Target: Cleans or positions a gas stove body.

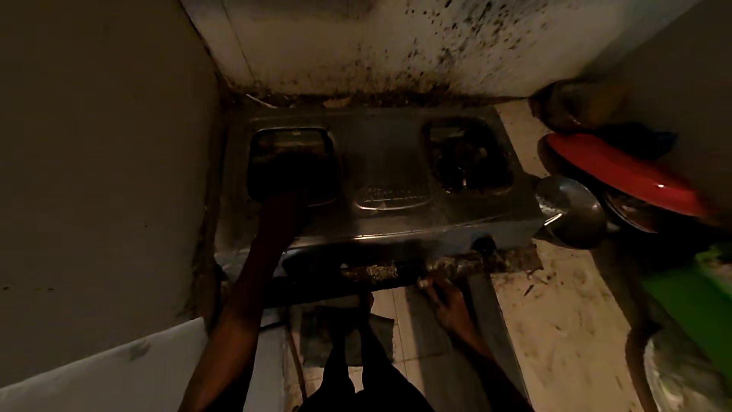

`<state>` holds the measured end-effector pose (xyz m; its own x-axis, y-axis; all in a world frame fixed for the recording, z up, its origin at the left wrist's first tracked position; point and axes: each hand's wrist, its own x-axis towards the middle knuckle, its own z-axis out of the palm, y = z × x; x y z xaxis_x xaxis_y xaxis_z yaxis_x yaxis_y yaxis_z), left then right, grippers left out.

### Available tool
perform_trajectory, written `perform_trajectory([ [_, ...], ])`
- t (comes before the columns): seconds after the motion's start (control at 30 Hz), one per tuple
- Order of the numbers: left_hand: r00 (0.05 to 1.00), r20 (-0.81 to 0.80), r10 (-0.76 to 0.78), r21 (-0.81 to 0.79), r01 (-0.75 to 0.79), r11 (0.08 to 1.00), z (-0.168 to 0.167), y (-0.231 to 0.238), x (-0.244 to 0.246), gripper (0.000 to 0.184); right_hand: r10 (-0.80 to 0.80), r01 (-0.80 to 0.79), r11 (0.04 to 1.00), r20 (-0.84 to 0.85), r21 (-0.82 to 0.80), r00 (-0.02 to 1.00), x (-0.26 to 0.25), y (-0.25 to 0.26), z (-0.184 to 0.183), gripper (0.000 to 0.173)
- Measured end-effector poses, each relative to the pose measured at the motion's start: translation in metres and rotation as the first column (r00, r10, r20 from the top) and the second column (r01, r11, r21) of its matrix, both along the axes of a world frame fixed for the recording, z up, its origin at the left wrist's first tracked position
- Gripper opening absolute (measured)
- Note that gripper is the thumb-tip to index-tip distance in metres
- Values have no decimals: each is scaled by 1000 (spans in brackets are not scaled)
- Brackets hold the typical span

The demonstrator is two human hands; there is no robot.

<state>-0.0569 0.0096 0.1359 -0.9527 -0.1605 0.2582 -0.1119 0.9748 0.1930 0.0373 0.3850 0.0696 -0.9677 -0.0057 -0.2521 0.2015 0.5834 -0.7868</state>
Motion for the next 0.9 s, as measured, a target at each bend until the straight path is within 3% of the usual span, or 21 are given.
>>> perform_trajectory([
  [0.03, 998, 8, -56, 123, 55, 991, -31, -10, -13, 48, -4, 4, 1000, -3, -14, 1000, 1, 0, -1, 26],
  [0.07, 985, 150, -82, 241, 44, 970, -41, -16, -24, 45, 2, -2, 1000, -9, -22, 1000, 1, -1, -2, 26],
  [0.13, 949, 315, -35, 319, -71, 945, -44, -16, -32, 43, 37, -37, 999, -14, -17, 999, -1, -1, -2, 27],
  [0.2, 945, 326, -2, 338, -115, 934, -47, -11, -28, 44, 77, -77, 997, -19, 9, 997, -3, -2, -5, 27],
  [0.3, 971, 234, -40, 304, -35, 952, -54, -7, -18, 40, 114, -117, 992, 74, 35, 991, -5, -8, -8, 26],
  [0.33, 970, 239, -50, 311, -28, 950, -48, -5, -14, 39, 125, -131, 991, 115, 41, 985, -5, -10, -7, 26],
  [0.4, 879, 464, -114, 404, -96, 910, 4, 4, -3, 40, 172, -192, 978, 195, 86, 966, -4, -15, -4, 28],
  [0.43, 867, 479, -140, 445, -102, 890, 14, 5, 1, 38, 203, -231, 968, 233, 100, 951, -4, -17, -3, 29],
  [0.53, 977, 203, -72, 441, -25, 897, -33, 0, 6, 32, 240, -275, 949, 209, 158, 948, -4, -21, 8, 29],
  [0.63, 994, 104, 22, 382, -60, 922, -53, -3, 36, 40, 144, -111, 959, -113, 259, 983, -7, -18, 34, 28],
  [0.73, 992, -28, 121, 158, -115, 981, -76, -16, 71, 41, 257, -53, 899, -427, 434, 867, -36, -7, 44, 38],
  [0.8, 958, -245, 148, 132, -118, 984, -97, -25, 86, 36, 346, -34, 843, -494, 536, 798, -59, -36, 60, 41],
  [0.9, 915, -383, 130, 130, -86, 988, -114, -32, 100, 38, 420, 18, 773, -534, 634, 733, -84, -85, 70, 36],
])
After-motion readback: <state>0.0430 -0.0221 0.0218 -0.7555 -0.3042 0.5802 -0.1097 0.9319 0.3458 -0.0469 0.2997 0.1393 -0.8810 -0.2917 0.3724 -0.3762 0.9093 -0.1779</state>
